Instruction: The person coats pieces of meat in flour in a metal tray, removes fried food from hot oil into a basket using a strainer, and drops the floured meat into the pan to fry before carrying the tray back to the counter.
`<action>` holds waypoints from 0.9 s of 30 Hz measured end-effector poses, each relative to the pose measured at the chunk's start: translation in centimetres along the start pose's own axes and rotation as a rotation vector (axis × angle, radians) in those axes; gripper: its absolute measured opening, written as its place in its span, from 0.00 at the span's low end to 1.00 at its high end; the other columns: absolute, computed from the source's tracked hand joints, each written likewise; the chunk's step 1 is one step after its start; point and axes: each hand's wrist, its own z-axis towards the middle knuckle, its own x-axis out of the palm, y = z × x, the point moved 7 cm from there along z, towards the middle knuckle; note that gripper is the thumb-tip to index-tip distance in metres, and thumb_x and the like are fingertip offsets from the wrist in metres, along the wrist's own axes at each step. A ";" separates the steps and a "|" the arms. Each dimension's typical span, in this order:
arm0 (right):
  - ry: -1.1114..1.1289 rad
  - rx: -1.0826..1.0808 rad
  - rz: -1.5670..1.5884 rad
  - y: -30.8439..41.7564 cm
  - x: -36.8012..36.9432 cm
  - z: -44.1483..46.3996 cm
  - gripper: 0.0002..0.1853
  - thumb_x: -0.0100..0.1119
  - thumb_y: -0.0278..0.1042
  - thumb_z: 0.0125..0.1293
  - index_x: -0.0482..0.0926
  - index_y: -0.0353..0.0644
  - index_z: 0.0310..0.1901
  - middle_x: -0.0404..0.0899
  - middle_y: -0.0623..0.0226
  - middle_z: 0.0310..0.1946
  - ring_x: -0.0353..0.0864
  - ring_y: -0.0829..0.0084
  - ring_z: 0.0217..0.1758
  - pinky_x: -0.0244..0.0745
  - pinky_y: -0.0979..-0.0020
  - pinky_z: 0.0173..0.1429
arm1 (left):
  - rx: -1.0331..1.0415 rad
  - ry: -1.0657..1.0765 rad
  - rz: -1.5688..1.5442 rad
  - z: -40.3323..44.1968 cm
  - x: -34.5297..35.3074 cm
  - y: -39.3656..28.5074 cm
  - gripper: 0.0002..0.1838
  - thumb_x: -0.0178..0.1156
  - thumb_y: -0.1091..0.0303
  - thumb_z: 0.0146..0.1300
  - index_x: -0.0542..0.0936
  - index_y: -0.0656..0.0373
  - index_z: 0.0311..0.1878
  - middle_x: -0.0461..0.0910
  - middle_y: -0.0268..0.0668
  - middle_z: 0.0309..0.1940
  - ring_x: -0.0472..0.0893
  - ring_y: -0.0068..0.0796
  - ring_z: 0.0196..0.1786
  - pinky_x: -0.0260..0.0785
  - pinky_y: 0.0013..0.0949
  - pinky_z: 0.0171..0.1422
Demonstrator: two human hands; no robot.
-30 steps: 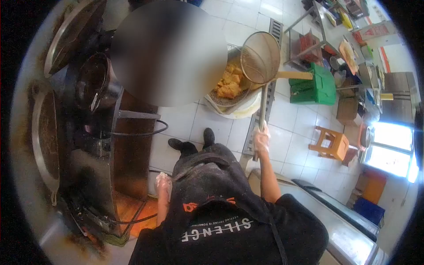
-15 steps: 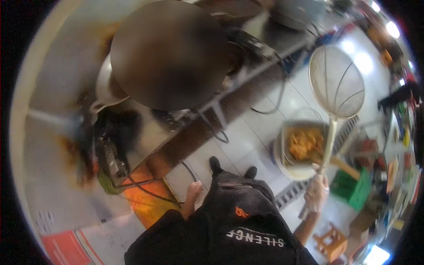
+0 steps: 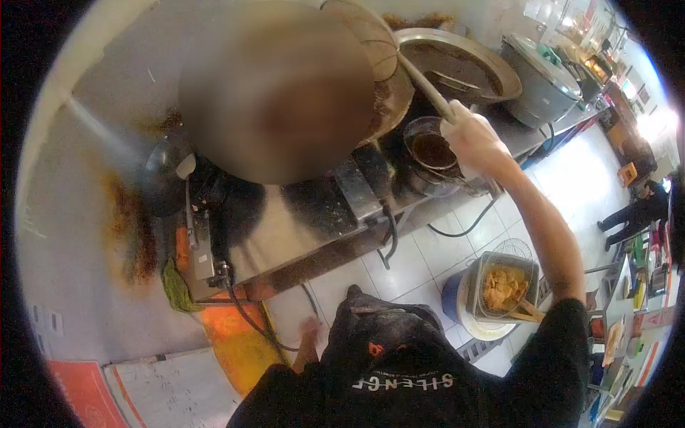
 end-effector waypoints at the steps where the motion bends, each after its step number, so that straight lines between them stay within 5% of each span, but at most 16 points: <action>1: 0.038 -0.084 -0.166 1.3 0.9 1.8 0.15 0.56 0.35 0.67 0.77 0.32 0.48 0.77 0.47 0.39 0.81 0.51 0.44 0.76 0.55 0.49 | -0.010 0.011 0.041 -0.7 0.1 1.1 0.18 0.54 0.55 0.68 0.80 0.57 0.52 0.82 0.42 0.47 0.80 0.40 0.53 0.73 0.40 0.56; 4: 0.024 -0.432 -0.546 2.5 4.5 6.5 0.12 0.53 0.36 0.69 0.75 0.34 0.45 0.77 0.50 0.33 0.81 0.48 0.41 0.75 0.54 0.49 | -0.019 0.067 0.161 -3.0 1.0 4.3 0.17 0.54 0.56 0.67 0.81 0.54 0.51 0.81 0.40 0.48 0.79 0.39 0.54 0.73 0.40 0.56; 7: -0.007 -0.482 -0.319 2.2 6.2 9.4 0.11 0.54 0.37 0.70 0.73 0.37 0.39 0.73 0.65 0.20 0.78 0.62 0.25 0.76 0.62 0.33 | 0.060 0.172 0.359 -6.4 2.6 6.4 0.15 0.54 0.57 0.67 0.81 0.52 0.51 0.81 0.38 0.49 0.78 0.38 0.56 0.73 0.39 0.56; 9: 0.343 0.150 0.416 1.0 6.4 8.5 0.11 0.55 0.39 0.70 0.73 0.39 0.38 0.69 0.71 0.18 0.74 0.72 0.18 0.73 0.68 0.22 | 0.212 0.262 0.586 -8.2 4.0 6.8 0.15 0.54 0.57 0.67 0.82 0.51 0.51 0.81 0.36 0.49 0.78 0.37 0.57 0.73 0.38 0.56; 10: 0.401 0.194 0.530 2.6 5.7 7.4 0.12 0.56 0.42 0.70 0.72 0.42 0.38 0.65 0.77 0.17 0.65 0.82 0.13 0.62 0.75 0.13 | 0.332 0.312 0.734 -9.5 4.2 6.3 0.14 0.54 0.58 0.67 0.82 0.50 0.50 0.80 0.35 0.49 0.78 0.37 0.58 0.73 0.38 0.56; 13: 0.484 0.206 0.431 3.1 5.0 7.6 0.12 0.56 0.43 0.69 0.72 0.43 0.41 0.67 0.75 0.17 0.65 0.81 0.13 0.62 0.75 0.13 | 0.478 0.363 0.816 -10.5 4.1 5.6 0.13 0.53 0.60 0.66 0.83 0.48 0.49 0.80 0.33 0.50 0.77 0.36 0.59 0.73 0.37 0.57; 16: 0.591 0.228 0.511 3.6 5.2 6.8 0.14 0.56 0.43 0.69 0.72 0.43 0.47 0.68 0.75 0.18 0.65 0.83 0.13 0.61 0.78 0.13 | -0.014 0.152 0.312 -9.6 2.1 6.6 0.11 0.53 0.61 0.66 0.83 0.47 0.45 0.79 0.33 0.48 0.78 0.35 0.58 0.73 0.36 0.59; 22: 0.696 0.337 0.477 5.6 4.9 3.2 0.22 0.56 0.46 0.71 0.72 0.40 0.59 0.69 0.76 0.20 0.66 0.84 0.15 0.61 0.80 0.14 | -0.050 -0.137 0.296 -4.6 -1.0 5.9 0.13 0.52 0.56 0.68 0.83 0.48 0.46 0.81 0.35 0.51 0.80 0.34 0.57 0.74 0.38 0.57; 25: 0.673 0.453 0.588 5.8 5.3 1.4 0.22 0.58 0.46 0.70 0.73 0.39 0.57 0.68 0.77 0.20 0.65 0.84 0.14 0.60 0.80 0.14 | 0.007 -0.288 0.304 -2.9 -2.1 5.1 0.15 0.52 0.53 0.68 0.82 0.49 0.46 0.82 0.36 0.52 0.81 0.34 0.57 0.75 0.39 0.56; 27: 0.804 0.503 0.882 6.0 6.4 0.5 0.20 0.59 0.44 0.70 0.74 0.39 0.55 0.68 0.77 0.19 0.63 0.85 0.13 0.60 0.82 0.13 | -0.080 -0.178 0.173 -1.3 -1.3 5.0 0.16 0.52 0.53 0.69 0.83 0.49 0.47 0.83 0.37 0.49 0.82 0.36 0.55 0.75 0.40 0.56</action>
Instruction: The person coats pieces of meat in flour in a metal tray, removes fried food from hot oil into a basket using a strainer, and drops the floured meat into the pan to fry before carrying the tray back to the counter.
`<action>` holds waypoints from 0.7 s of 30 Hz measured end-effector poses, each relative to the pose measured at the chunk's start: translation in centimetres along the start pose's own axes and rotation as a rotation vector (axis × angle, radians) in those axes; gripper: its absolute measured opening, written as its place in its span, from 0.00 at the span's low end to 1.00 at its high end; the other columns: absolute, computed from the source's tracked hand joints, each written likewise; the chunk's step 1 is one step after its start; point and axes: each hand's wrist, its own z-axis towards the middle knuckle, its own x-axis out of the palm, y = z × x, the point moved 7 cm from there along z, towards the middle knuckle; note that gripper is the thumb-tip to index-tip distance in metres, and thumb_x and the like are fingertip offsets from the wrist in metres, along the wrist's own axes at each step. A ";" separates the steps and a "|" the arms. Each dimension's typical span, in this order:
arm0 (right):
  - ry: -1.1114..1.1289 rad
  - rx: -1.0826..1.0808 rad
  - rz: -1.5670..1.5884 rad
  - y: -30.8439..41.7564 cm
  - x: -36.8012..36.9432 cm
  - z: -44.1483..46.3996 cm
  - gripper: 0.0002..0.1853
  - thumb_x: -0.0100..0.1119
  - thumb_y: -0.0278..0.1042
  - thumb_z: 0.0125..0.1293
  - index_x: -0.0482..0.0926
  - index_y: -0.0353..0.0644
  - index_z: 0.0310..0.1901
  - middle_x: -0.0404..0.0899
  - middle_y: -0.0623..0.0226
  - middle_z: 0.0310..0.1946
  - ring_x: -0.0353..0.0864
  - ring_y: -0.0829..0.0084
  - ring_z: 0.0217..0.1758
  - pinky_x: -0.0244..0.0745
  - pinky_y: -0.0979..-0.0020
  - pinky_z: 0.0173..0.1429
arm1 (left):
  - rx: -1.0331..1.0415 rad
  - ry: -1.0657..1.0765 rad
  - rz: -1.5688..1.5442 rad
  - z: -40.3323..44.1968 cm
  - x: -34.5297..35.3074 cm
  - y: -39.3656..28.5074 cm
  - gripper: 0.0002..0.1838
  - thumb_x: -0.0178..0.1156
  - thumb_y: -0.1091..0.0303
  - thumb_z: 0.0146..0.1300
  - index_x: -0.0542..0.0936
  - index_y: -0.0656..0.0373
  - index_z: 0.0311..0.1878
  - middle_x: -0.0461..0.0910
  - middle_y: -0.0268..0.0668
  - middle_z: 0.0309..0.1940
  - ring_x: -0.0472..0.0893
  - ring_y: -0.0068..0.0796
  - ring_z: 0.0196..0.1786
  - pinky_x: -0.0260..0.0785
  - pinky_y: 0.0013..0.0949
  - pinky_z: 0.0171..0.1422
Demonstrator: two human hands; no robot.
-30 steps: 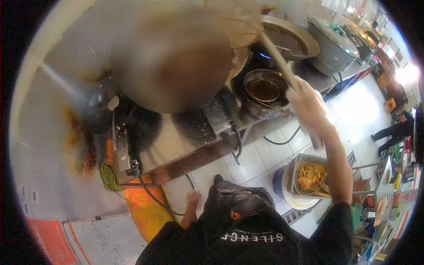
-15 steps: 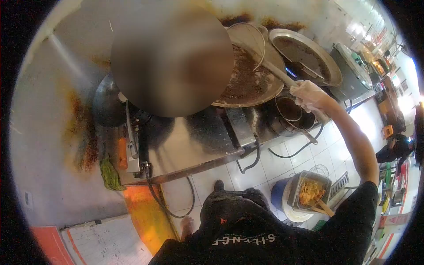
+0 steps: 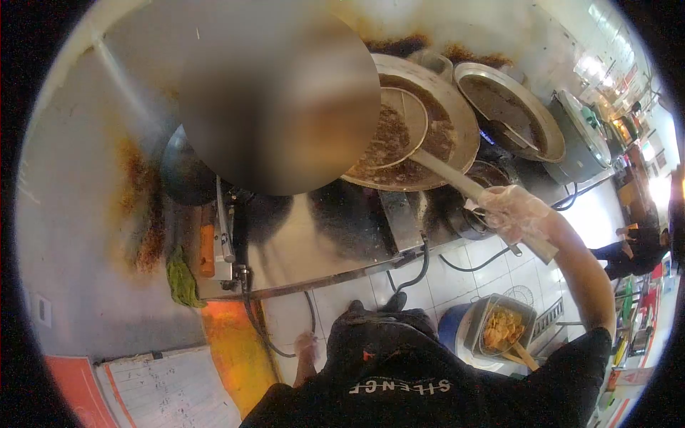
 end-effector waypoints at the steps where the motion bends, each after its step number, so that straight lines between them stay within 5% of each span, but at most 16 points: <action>1: 0.039 -0.001 0.061 0.0 1.0 0.0 0.19 0.59 0.43 0.70 0.74 0.39 0.55 0.68 0.77 0.19 0.63 0.85 0.13 0.60 0.83 0.13 | -0.039 0.060 -0.056 0.6 0.2 -0.2 0.16 0.51 0.52 0.69 0.83 0.49 0.48 0.83 0.38 0.48 0.82 0.37 0.53 0.76 0.40 0.55; 4: -0.060 0.027 0.082 0.0 3.9 -1.5 0.19 0.60 0.41 0.69 0.74 0.39 0.55 0.69 0.76 0.20 0.64 0.85 0.13 0.62 0.86 0.13 | -0.048 0.276 0.023 -1.1 -4.6 -3.3 0.17 0.52 0.53 0.69 0.82 0.50 0.50 0.83 0.37 0.49 0.83 0.37 0.53 0.77 0.40 0.54; 6: -0.086 0.035 0.079 -0.4 4.7 -1.7 0.19 0.60 0.42 0.68 0.74 0.39 0.54 0.70 0.76 0.20 0.64 0.85 0.13 0.63 0.86 0.13 | -0.216 0.250 -0.510 -0.8 -3.7 -1.4 0.17 0.52 0.53 0.68 0.82 0.50 0.51 0.83 0.38 0.49 0.82 0.38 0.54 0.77 0.42 0.55; 8: 0.020 -0.010 0.120 -0.4 4.8 -1.0 0.19 0.60 0.42 0.68 0.74 0.37 0.53 0.71 0.76 0.21 0.66 0.84 0.13 0.63 0.84 0.13 | -0.192 0.215 -0.522 -1.1 -3.3 -1.8 0.16 0.53 0.55 0.67 0.82 0.50 0.51 0.82 0.37 0.48 0.83 0.38 0.53 0.77 0.42 0.54; 11: 0.101 -0.073 0.240 -1.3 5.1 0.8 0.16 0.59 0.42 0.69 0.76 0.38 0.48 0.71 0.75 0.20 0.67 0.83 0.14 0.61 0.81 0.13 | 0.062 0.188 0.083 -4.0 -10.1 -6.8 0.15 0.54 0.58 0.66 0.82 0.53 0.50 0.82 0.37 0.45 0.83 0.38 0.51 0.78 0.42 0.52; 15: 0.123 -0.007 0.296 -2.2 5.9 0.9 0.14 0.59 0.43 0.69 0.75 0.39 0.43 0.70 0.77 0.20 0.68 0.84 0.14 0.61 0.80 0.13 | 0.029 0.115 0.059 -1.2 -4.1 -4.8 0.13 0.55 0.59 0.65 0.82 0.53 0.47 0.82 0.37 0.42 0.83 0.39 0.50 0.77 0.42 0.51; 18: 0.133 -0.193 0.203 -0.6 7.2 1.3 0.15 0.60 0.42 0.69 0.76 0.37 0.45 0.69 0.77 0.20 0.67 0.83 0.14 0.61 0.79 0.13 | 0.048 0.089 0.071 -1.0 -2.5 -4.2 0.13 0.56 0.60 0.64 0.82 0.54 0.46 0.82 0.37 0.39 0.82 0.39 0.49 0.77 0.41 0.50; 21: 0.167 -0.104 0.400 -1.2 8.6 0.9 0.15 0.59 0.39 0.70 0.75 0.35 0.49 0.66 0.79 0.18 0.65 0.85 0.13 0.60 0.82 0.12 | 0.028 0.035 0.089 0.2 -3.0 -3.9 0.12 0.57 0.61 0.63 0.82 0.55 0.44 0.82 0.37 0.37 0.82 0.39 0.48 0.76 0.41 0.50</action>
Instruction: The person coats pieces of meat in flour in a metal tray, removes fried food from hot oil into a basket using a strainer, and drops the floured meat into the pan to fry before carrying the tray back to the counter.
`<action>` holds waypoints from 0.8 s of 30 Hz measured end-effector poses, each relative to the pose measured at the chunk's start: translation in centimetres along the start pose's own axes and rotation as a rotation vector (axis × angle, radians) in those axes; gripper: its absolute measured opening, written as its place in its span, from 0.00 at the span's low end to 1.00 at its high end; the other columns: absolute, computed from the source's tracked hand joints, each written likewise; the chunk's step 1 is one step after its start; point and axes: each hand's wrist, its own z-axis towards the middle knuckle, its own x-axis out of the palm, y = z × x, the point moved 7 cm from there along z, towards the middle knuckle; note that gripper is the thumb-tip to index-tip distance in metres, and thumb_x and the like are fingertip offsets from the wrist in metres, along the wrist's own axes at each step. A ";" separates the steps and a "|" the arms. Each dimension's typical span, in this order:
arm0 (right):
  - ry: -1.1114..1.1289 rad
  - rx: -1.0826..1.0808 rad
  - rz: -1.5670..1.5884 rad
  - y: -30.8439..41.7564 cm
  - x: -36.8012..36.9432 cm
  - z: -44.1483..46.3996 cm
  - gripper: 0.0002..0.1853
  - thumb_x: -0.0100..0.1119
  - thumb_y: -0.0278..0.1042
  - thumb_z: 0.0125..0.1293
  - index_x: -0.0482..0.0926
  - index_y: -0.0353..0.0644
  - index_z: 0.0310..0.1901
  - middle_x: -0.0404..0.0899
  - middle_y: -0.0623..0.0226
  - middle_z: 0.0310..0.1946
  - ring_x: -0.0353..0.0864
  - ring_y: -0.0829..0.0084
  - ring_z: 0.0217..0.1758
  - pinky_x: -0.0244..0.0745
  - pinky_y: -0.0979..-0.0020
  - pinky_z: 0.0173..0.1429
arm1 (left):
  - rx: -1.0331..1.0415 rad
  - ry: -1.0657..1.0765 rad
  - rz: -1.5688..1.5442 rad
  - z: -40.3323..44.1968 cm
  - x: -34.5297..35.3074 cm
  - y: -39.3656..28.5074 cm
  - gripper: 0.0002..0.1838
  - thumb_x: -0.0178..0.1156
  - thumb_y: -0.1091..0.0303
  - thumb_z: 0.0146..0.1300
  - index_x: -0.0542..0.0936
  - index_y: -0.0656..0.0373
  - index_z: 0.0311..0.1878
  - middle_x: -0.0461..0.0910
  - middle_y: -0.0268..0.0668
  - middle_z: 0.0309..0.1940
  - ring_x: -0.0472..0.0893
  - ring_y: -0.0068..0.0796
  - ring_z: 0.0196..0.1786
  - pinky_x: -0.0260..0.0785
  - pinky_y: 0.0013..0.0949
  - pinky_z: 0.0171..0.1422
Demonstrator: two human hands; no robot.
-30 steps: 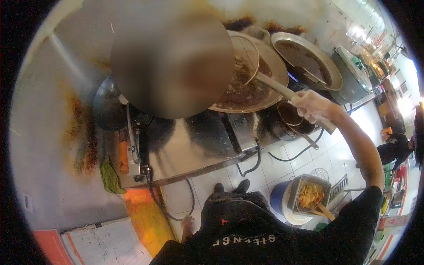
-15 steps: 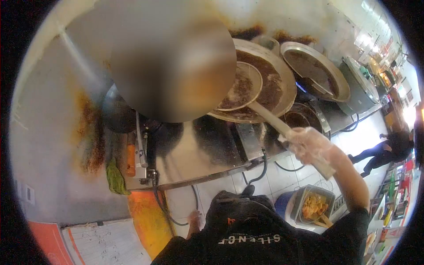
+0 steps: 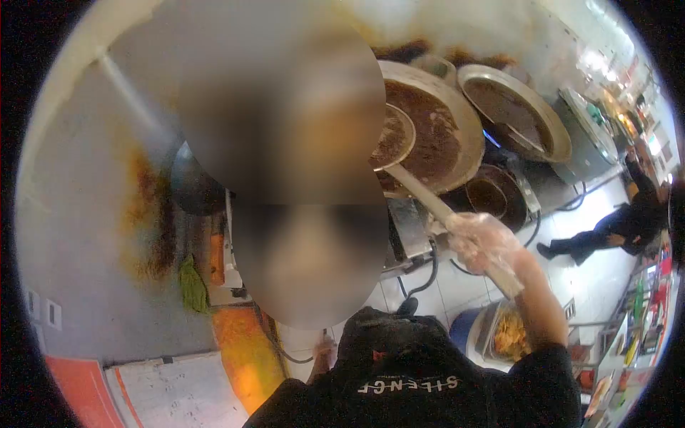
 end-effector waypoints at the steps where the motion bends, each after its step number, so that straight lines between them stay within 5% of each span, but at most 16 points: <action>1: -0.001 0.038 0.055 -0.1 0.3 0.0 0.16 0.59 0.38 0.70 0.75 0.35 0.51 0.65 0.79 0.18 0.64 0.85 0.12 0.60 0.83 0.12 | -0.008 -0.014 0.004 0.1 -0.1 -0.2 0.12 0.57 0.61 0.63 0.82 0.55 0.44 0.82 0.37 0.36 0.82 0.39 0.48 0.76 0.41 0.49; 5: 0.097 -0.096 0.065 -0.7 0.3 4.3 0.13 0.63 0.39 0.67 0.75 0.39 0.43 0.70 0.76 0.20 0.69 0.83 0.15 0.64 0.80 0.15 | 0.105 -0.047 -0.078 -1.3 1.4 -0.5 0.11 0.57 0.62 0.63 0.82 0.56 0.42 0.82 0.37 0.41 0.81 0.40 0.50 0.75 0.41 0.53; 6: -0.065 -0.122 -0.079 -0.1 0.9 3.4 0.11 0.62 0.37 0.67 0.77 0.40 0.44 0.73 0.74 0.21 0.71 0.82 0.17 0.65 0.80 0.16 | 0.126 -0.072 -0.112 -0.8 0.9 -0.1 0.10 0.57 0.62 0.63 0.82 0.56 0.42 0.82 0.37 0.42 0.81 0.40 0.51 0.74 0.41 0.55; 9: -0.020 -0.154 0.259 -2.0 0.7 4.9 0.10 0.60 0.35 0.67 0.77 0.39 0.45 0.75 0.73 0.23 0.74 0.83 0.19 0.68 0.81 0.20 | 0.108 -0.101 -0.159 1.0 -0.2 0.3 0.10 0.57 0.62 0.64 0.82 0.57 0.41 0.82 0.37 0.44 0.81 0.40 0.52 0.74 0.41 0.56; 12: 0.142 -0.534 -0.180 -0.3 1.9 5.3 0.08 0.56 0.35 0.68 0.79 0.40 0.41 0.75 0.75 0.23 0.75 0.82 0.22 0.73 0.77 0.27 | 0.096 -0.041 -0.126 -0.4 0.9 0.6 0.10 0.57 0.62 0.64 0.82 0.57 0.41 0.82 0.37 0.43 0.81 0.41 0.51 0.74 0.42 0.55; 15: -0.166 -0.181 -0.034 0.0 3.3 3.0 0.08 0.58 0.35 0.66 0.77 0.40 0.40 0.71 0.78 0.21 0.73 0.81 0.21 0.72 0.74 0.26 | 0.080 -0.053 -0.136 -0.1 -0.6 0.7 0.10 0.56 0.62 0.64 0.81 0.57 0.40 0.82 0.37 0.43 0.80 0.41 0.51 0.73 0.42 0.54; 17: -0.227 -1.484 -1.287 2.9 4.9 2.6 0.07 0.59 0.34 0.65 0.76 0.41 0.38 0.70 0.77 0.20 0.74 0.80 0.21 0.72 0.74 0.26 | 0.072 -0.042 -0.156 0.0 -1.0 0.7 0.10 0.56 0.61 0.64 0.81 0.57 0.40 0.82 0.38 0.42 0.80 0.41 0.50 0.73 0.42 0.54; 19: 0.115 -0.601 -0.053 0.6 4.1 4.1 0.06 0.60 0.33 0.63 0.74 0.42 0.36 0.67 0.77 0.18 0.74 0.79 0.21 0.72 0.73 0.25 | 0.093 -0.013 -0.149 -0.2 -0.9 1.6 0.10 0.56 0.61 0.64 0.81 0.57 0.39 0.82 0.38 0.42 0.80 0.41 0.50 0.73 0.42 0.53; 20: 0.148 -0.349 0.218 -0.5 4.1 4.8 0.05 0.59 0.31 0.63 0.74 0.43 0.33 0.68 0.77 0.19 0.74 0.80 0.21 0.72 0.74 0.26 | 0.092 -0.019 -0.161 0.4 -1.9 1.5 0.10 0.56 0.61 0.64 0.81 0.57 0.39 0.82 0.38 0.42 0.80 0.41 0.49 0.73 0.42 0.53; 21: -0.129 -0.310 0.046 0.8 3.9 4.1 0.08 0.57 0.32 0.65 0.73 0.43 0.27 0.70 0.76 0.19 0.74 0.81 0.22 0.72 0.76 0.26 | 0.081 -0.018 -0.174 0.4 -2.1 1.4 0.10 0.56 0.61 0.65 0.81 0.57 0.39 0.82 0.38 0.41 0.80 0.41 0.49 0.73 0.42 0.53; 24: 0.244 -0.579 -0.156 1.5 3.8 4.1 0.13 0.57 0.38 0.65 0.72 0.42 0.25 0.70 0.75 0.19 0.74 0.81 0.21 0.72 0.76 0.26 | 0.074 -0.019 -0.233 2.2 -4.2 2.0 0.11 0.56 0.61 0.65 0.81 0.57 0.39 0.82 0.39 0.41 0.80 0.42 0.49 0.73 0.42 0.52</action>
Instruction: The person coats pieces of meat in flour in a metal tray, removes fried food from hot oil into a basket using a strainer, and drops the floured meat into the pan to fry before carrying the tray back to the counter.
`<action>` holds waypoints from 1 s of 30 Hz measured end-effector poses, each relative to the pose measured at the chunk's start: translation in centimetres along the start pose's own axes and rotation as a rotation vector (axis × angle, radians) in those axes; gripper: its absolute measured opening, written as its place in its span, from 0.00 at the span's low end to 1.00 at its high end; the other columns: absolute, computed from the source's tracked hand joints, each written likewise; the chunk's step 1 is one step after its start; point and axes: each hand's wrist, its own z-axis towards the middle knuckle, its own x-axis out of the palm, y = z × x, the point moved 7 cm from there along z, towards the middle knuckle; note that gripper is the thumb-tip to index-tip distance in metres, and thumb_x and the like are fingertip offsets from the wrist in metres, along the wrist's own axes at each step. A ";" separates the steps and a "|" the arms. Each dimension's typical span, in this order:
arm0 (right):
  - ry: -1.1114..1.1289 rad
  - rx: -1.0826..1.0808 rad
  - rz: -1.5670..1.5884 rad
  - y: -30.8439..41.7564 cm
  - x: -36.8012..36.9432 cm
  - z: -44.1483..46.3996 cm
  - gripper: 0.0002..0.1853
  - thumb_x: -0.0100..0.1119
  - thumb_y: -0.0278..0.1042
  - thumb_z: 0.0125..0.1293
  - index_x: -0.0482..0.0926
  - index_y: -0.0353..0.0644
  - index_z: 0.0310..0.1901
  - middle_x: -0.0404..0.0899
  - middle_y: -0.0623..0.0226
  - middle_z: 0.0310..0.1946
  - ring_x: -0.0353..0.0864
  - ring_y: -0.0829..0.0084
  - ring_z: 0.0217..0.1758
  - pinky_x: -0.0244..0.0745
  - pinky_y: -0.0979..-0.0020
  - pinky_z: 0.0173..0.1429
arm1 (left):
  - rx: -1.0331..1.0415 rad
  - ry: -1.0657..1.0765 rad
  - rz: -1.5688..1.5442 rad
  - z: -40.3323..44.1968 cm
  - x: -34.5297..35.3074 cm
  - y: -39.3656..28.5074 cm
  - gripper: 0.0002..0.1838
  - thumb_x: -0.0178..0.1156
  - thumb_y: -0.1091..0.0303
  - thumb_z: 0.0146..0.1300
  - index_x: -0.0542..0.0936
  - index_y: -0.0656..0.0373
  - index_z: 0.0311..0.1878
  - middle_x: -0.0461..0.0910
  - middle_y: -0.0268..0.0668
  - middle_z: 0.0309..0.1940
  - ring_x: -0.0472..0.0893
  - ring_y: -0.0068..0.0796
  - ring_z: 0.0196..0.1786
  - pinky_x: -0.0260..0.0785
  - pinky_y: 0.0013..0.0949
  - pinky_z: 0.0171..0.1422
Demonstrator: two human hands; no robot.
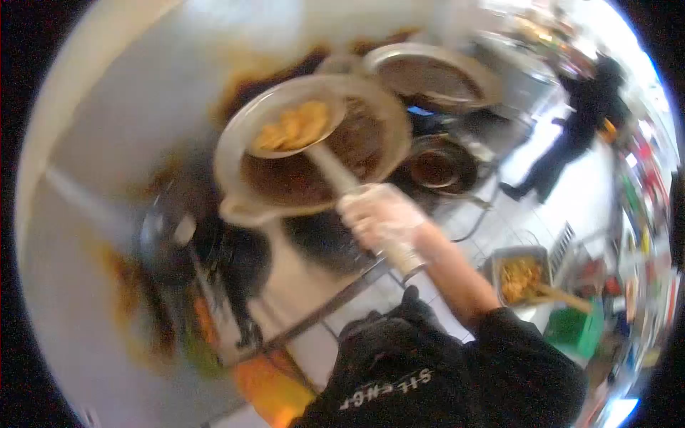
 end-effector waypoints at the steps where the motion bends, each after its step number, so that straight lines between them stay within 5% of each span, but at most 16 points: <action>1: -0.022 -0.063 0.068 0.9 0.2 0.5 0.11 0.58 0.36 0.66 0.72 0.42 0.28 0.70 0.75 0.20 0.73 0.82 0.21 0.70 0.77 0.24 | 0.006 0.000 -0.022 1.2 -0.8 -0.2 0.11 0.55 0.60 0.65 0.81 0.57 0.39 0.82 0.39 0.41 0.80 0.42 0.48 0.73 0.42 0.52; 4: -0.074 -0.237 0.121 4.0 0.5 0.4 0.04 0.58 0.28 0.68 0.72 0.41 0.39 0.69 0.77 0.24 0.70 0.84 0.18 0.66 0.81 0.18 | -0.010 -0.012 -0.114 2.2 -3.2 -0.4 0.11 0.55 0.60 0.65 0.80 0.57 0.38 0.82 0.39 0.40 0.80 0.42 0.48 0.73 0.43 0.52; 6: -0.088 -0.093 0.285 7.1 1.4 0.0 0.05 0.56 0.31 0.69 0.73 0.40 0.40 0.70 0.75 0.24 0.70 0.83 0.18 0.68 0.79 0.19 | -0.006 -0.057 -0.248 2.3 -5.3 -0.4 0.11 0.55 0.60 0.65 0.80 0.57 0.38 0.82 0.39 0.40 0.80 0.42 0.47 0.73 0.43 0.51; 7: -0.141 -0.190 0.082 9.5 1.8 -0.3 0.03 0.56 0.29 0.68 0.73 0.41 0.38 0.70 0.76 0.25 0.70 0.83 0.17 0.68 0.78 0.18 | -0.008 -0.081 -0.324 2.0 -6.9 -0.7 0.11 0.55 0.60 0.65 0.80 0.57 0.38 0.82 0.39 0.40 0.80 0.42 0.47 0.72 0.43 0.51; 8: -0.103 -0.146 0.471 10.2 2.2 -0.3 0.04 0.59 0.28 0.65 0.74 0.41 0.38 0.71 0.76 0.25 0.67 0.85 0.16 0.66 0.80 0.16 | -0.016 -0.116 -0.398 1.4 -8.9 -1.0 0.11 0.55 0.60 0.65 0.80 0.57 0.38 0.82 0.39 0.39 0.80 0.42 0.47 0.72 0.43 0.51; 9: -0.256 -0.119 0.237 11.9 2.2 -0.6 0.07 0.60 0.28 0.64 0.74 0.40 0.42 0.71 0.76 0.25 0.64 0.87 0.15 0.62 0.83 0.15 | -0.026 -0.164 -0.473 0.8 -11.1 -1.5 0.11 0.55 0.60 0.65 0.80 0.57 0.37 0.82 0.40 0.39 0.80 0.43 0.46 0.72 0.43 0.51; 10: -0.187 -0.204 0.171 12.9 2.2 -0.1 0.08 0.57 0.33 0.69 0.77 0.38 0.34 0.72 0.77 0.23 0.73 0.86 0.20 0.68 0.80 0.21 | -0.025 -0.218 -0.548 0.5 -13.8 -2.3 0.11 0.55 0.59 0.66 0.80 0.57 0.37 0.82 0.40 0.39 0.80 0.43 0.46 0.72 0.43 0.50; 16: -0.235 -0.089 0.289 10.0 1.5 -1.5 0.09 0.56 0.32 0.70 0.73 0.44 0.30 0.66 0.80 0.22 0.68 0.89 0.19 0.62 0.84 0.17 | 0.064 -0.704 -0.745 -0.4 -33.3 -3.6 0.12 0.54 0.59 0.66 0.80 0.57 0.36 0.82 0.40 0.38 0.80 0.43 0.45 0.72 0.43 0.49; 19: -0.019 -0.374 -0.226 5.5 0.7 -1.5 0.09 0.53 0.34 0.69 0.70 0.43 0.30 0.66 0.79 0.22 0.67 0.85 0.20 0.66 0.79 0.23 | 0.223 -0.789 -0.678 5.4 -41.3 -7.1 0.12 0.54 0.58 0.66 0.79 0.57 0.36 0.82 0.41 0.37 0.80 0.44 0.44 0.72 0.44 0.48; 20: 0.058 -0.392 -0.182 4.4 0.7 -1.5 0.10 0.52 0.35 0.68 0.70 0.42 0.30 0.66 0.79 0.22 0.67 0.84 0.21 0.67 0.77 0.25 | 0.290 -0.764 -0.636 8.8 -42.6 -9.3 0.12 0.54 0.58 0.66 0.79 0.57 0.36 0.82 0.41 0.37 0.80 0.44 0.44 0.72 0.44 0.48; 22: 0.278 -0.091 0.848 2.5 2.2 -1.5 0.16 0.57 0.32 0.66 0.68 0.44 0.20 0.62 0.81 0.18 0.68 0.87 0.19 0.62 0.80 0.20 | 0.331 -0.727 -0.534 13.1 -42.8 -15.2 0.12 0.54 0.58 0.67 0.79 0.57 0.35 0.81 0.41 0.37 0.80 0.44 0.43 0.72 0.44 0.48; 23: 0.098 -0.289 0.321 4.2 1.7 -2.4 0.16 0.57 0.31 0.67 0.69 0.43 0.21 0.64 0.80 0.16 0.70 0.87 0.18 0.63 0.79 0.19 | 0.330 -0.704 -0.489 14.4 -41.7 -17.2 0.13 0.54 0.58 0.67 0.79 0.57 0.35 0.81 0.41 0.37 0.80 0.44 0.43 0.72 0.44 0.48; 24: 0.042 -0.258 0.438 4.4 1.7 -2.5 0.16 0.58 0.31 0.67 0.70 0.42 0.21 0.67 0.77 0.16 0.70 0.85 0.16 0.64 0.78 0.18 | 0.312 -0.691 -0.458 14.9 -40.7 -18.0 0.13 0.53 0.58 0.67 0.79 0.57 0.35 0.81 0.41 0.36 0.80 0.44 0.43 0.72 0.44 0.47; 27: -0.243 -0.245 0.148 7.8 1.6 -3.6 0.04 0.58 0.28 0.66 0.74 0.39 0.35 0.71 0.72 0.20 0.71 0.80 0.19 0.65 0.76 0.18 | 0.277 -0.648 -0.411 15.6 -38.9 -18.8 0.13 0.53 0.58 0.67 0.79 0.57 0.35 0.81 0.42 0.36 0.80 0.44 0.42 0.71 0.44 0.47; 29: 0.146 -0.163 0.753 7.4 2.5 -0.5 0.05 0.58 0.28 0.66 0.73 0.38 0.40 0.71 0.69 0.21 0.72 0.78 0.19 0.66 0.74 0.19 | 0.276 -0.618 -0.392 15.7 -38.0 -19.6 0.13 0.53 0.57 0.67 0.79 0.57 0.34 0.81 0.42 0.35 0.79 0.45 0.42 0.71 0.44 0.46; 30: 0.189 -0.191 0.783 7.7 2.2 -0.3 0.05 0.57 0.28 0.66 0.73 0.38 0.41 0.71 0.69 0.21 0.72 0.78 0.20 0.67 0.73 0.19 | 0.278 -0.609 -0.378 15.7 -37.5 -20.0 0.13 0.53 0.57 0.67 0.78 0.57 0.34 0.81 0.42 0.35 0.79 0.45 0.42 0.71 0.44 0.46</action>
